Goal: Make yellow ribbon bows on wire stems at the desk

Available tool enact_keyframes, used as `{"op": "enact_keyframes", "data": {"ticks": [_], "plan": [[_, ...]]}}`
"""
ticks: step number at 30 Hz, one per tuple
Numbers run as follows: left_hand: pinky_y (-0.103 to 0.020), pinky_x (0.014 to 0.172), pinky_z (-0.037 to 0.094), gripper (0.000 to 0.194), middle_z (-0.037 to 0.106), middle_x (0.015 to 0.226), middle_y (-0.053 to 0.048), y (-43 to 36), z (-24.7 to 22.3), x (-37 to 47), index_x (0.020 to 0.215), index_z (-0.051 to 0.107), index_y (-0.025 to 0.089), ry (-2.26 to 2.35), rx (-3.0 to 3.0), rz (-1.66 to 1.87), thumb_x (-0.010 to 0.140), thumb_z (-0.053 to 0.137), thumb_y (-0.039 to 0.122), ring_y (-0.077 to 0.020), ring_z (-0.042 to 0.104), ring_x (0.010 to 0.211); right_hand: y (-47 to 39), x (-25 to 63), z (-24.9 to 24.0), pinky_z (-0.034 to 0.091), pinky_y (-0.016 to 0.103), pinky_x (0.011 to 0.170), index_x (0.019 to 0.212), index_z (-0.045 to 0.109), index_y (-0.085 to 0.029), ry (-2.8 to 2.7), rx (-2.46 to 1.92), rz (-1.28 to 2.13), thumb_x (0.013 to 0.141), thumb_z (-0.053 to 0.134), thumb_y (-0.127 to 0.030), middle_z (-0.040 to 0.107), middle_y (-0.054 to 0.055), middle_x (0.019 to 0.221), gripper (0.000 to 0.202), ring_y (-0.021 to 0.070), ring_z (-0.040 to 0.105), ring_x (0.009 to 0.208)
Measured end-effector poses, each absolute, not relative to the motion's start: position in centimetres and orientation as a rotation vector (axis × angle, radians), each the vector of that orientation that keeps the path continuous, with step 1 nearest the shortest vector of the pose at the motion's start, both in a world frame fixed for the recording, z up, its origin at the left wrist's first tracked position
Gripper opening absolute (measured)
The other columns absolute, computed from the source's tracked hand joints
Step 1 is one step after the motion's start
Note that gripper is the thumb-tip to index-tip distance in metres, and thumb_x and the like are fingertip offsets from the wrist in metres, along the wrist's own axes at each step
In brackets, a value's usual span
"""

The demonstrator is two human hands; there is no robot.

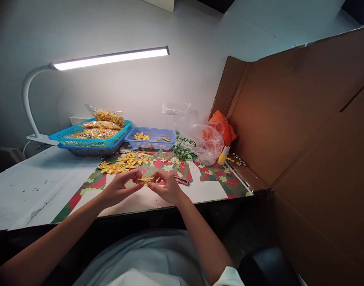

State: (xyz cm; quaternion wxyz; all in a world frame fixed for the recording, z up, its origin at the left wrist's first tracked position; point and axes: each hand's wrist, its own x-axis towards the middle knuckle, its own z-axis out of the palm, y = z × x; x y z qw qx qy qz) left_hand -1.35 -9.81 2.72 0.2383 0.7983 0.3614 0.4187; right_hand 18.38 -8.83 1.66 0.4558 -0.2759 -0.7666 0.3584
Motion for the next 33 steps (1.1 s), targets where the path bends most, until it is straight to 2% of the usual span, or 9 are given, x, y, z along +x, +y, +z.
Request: {"op": "enact_keyframes", "data": {"ticks": [6,11,17,21,33], "plan": [[-0.026,0.066,0.043,0.012,0.054,0.074,0.001,-10.5,2.1,-0.9,0.081,0.054,0.020,0.990,2.034,1.344,0.082,0.061,0.030,-0.0136,0.051,0.070,-9.5,17.7,1.6,0.043,0.029,0.069,0.075,0.050,-0.022,-1.742,-0.660,0.909,0.075,0.063,-0.029,0.053,-0.002,0.074,0.015,0.0137,0.050,0.070],[-0.029,0.070,0.050,0.018,0.063,0.083,-0.001,-10.8,1.8,-0.7,0.097,0.056,0.021,0.931,1.915,1.332,0.083,0.062,0.030,-0.0162,0.062,0.075,-10.3,17.6,2.1,0.044,0.029,0.069,0.072,0.049,-0.022,-1.746,-0.679,0.845,0.075,0.063,-0.025,0.054,-0.002,0.073,0.015,0.0133,0.051,0.069],[-0.029,0.074,0.052,0.014,0.066,0.088,-0.003,-10.8,1.3,-0.7,0.095,0.063,0.021,0.942,1.918,1.461,0.083,0.063,0.028,-0.0165,0.064,0.078,-11.1,17.4,2.4,0.039,0.027,0.063,0.070,0.047,-0.021,-1.758,-0.836,0.633,0.072,0.063,-0.024,0.050,-0.003,0.068,0.016,0.0122,0.047,0.064],[-0.027,0.072,0.051,0.012,0.065,0.087,-0.002,-11.0,1.1,-0.5,0.093,0.062,0.021,0.963,1.967,1.558,0.083,0.063,0.026,-0.0150,0.062,0.076,-11.7,17.3,2.5,0.034,0.026,0.059,0.066,0.043,-0.021,-1.865,-0.871,0.500,0.077,0.060,-0.027,0.045,-0.004,0.062,0.020,0.0119,0.043,0.060],[-0.024,0.061,0.047,0.006,0.061,0.072,0.002,-11.4,1.6,-0.4,0.084,0.056,0.021,1.062,2.317,1.584,0.083,0.061,0.023,-0.0122,0.057,0.062,-12.0,17.1,2.5,0.031,0.030,0.072,0.076,0.054,-0.019,-2.057,-1.046,-0.026,0.088,0.051,-0.027,0.064,0.000,0.074,0.015,0.0146,0.054,0.070]]}}
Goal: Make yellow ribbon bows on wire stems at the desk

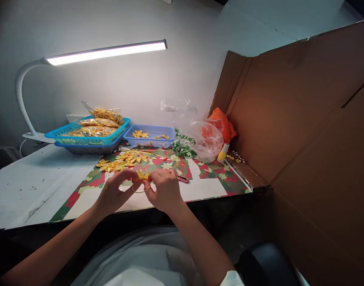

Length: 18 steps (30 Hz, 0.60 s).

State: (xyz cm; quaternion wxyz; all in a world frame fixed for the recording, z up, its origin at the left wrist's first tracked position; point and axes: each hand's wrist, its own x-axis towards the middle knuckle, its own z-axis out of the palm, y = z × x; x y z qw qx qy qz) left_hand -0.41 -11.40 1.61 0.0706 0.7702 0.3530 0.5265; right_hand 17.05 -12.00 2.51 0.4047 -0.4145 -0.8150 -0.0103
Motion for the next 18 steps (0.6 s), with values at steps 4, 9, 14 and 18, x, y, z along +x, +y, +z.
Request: {"op": "enact_keyframes", "data": {"ticks": [4,9,14,18], "plan": [[-0.026,0.063,0.047,0.005,0.061,0.069,0.002,-11.6,1.6,-0.5,0.078,0.057,0.021,1.119,2.421,1.545,0.083,0.060,0.022,-0.0135,0.058,0.064,-11.7,17.0,2.3,0.028,0.030,0.071,0.075,0.056,-0.018,-2.141,-1.061,-0.184,0.090,0.048,-0.023,0.064,0.000,0.074,0.018,0.0142,0.053,0.069],[-0.025,0.064,0.046,0.006,0.061,0.070,0.002,-11.4,1.6,-0.8,0.077,0.056,0.020,1.082,2.249,1.425,0.083,0.056,0.020,-0.0131,0.055,0.064,-11.6,17.2,2.4,0.025,0.030,0.068,0.070,0.054,-0.018,-2.169,-1.009,-0.128,0.088,0.050,-0.020,0.063,-0.002,0.070,0.018,0.0124,0.051,0.067],[-0.026,0.064,0.046,0.010,0.061,0.076,0.000,-10.7,1.6,-1.2,0.082,0.058,0.020,1.018,2.049,1.343,0.084,0.058,0.029,-0.0149,0.058,0.070,-11.5,17.5,2.5,0.029,0.028,0.069,0.070,0.054,-0.019,-2.093,-0.984,0.156,0.088,0.053,-0.023,0.061,-0.003,0.069,0.018,0.0110,0.050,0.063],[-0.027,0.068,0.048,0.012,0.060,0.079,-0.001,-10.6,1.6,-1.3,0.085,0.059,0.020,0.967,1.995,1.351,0.085,0.060,0.032,-0.0152,0.059,0.073,-11.4,17.6,2.2,0.035,0.028,0.068,0.070,0.054,-0.020,-1.986,-0.971,0.363,0.088,0.051,-0.024,0.061,-0.003,0.069,0.018,0.0110,0.048,0.058]]}}
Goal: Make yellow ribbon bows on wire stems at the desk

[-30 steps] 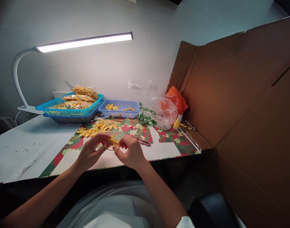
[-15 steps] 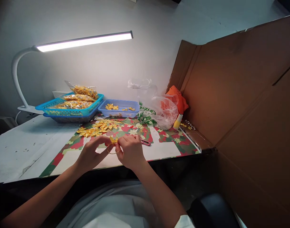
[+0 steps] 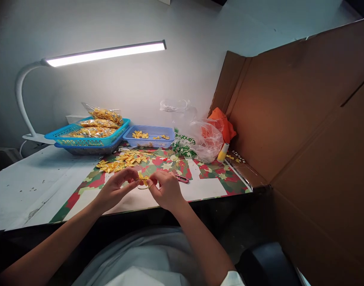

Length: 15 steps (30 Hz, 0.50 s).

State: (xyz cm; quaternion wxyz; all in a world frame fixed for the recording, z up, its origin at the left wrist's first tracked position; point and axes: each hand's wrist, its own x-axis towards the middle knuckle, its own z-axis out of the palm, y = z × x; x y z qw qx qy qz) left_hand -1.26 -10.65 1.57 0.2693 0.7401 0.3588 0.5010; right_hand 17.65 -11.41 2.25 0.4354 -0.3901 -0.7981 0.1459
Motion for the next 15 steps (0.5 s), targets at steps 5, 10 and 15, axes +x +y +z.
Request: {"op": "enact_keyframes", "data": {"ticks": [5,10,15], "plan": [[-0.030,0.071,0.050,0.011,0.057,0.082,-0.001,-10.9,1.3,-0.9,0.089,0.055,0.022,0.876,1.943,1.433,0.086,0.060,0.031,-0.0157,0.061,0.074,-11.6,17.5,2.0,0.042,0.028,0.068,0.088,0.059,-0.021,-1.905,-0.969,0.517,0.085,0.055,-0.026,0.064,0.000,0.080,0.008,0.0146,0.054,0.070],[-0.029,0.070,0.050,0.011,0.059,0.085,-0.001,-11.2,1.0,-0.6,0.090,0.053,0.022,0.866,1.847,1.431,0.086,0.059,0.029,-0.0153,0.064,0.073,-11.2,17.5,1.3,0.047,0.029,0.076,0.104,0.059,-0.022,-1.831,-0.844,0.774,0.085,0.056,-0.026,0.067,0.003,0.094,0.020,0.0163,0.061,0.087],[-0.027,0.061,0.049,0.007,0.064,0.070,0.000,-8.2,2.1,-0.8,0.079,0.057,0.020,0.989,1.842,1.151,0.079,0.059,0.026,-0.0167,0.064,0.067,-9.9,18.1,-0.4,0.048,0.028,0.072,0.103,0.060,-0.021,-1.695,-0.907,0.771,0.081,0.057,-0.024,0.066,0.002,0.087,0.022,0.0143,0.060,0.076]]}}
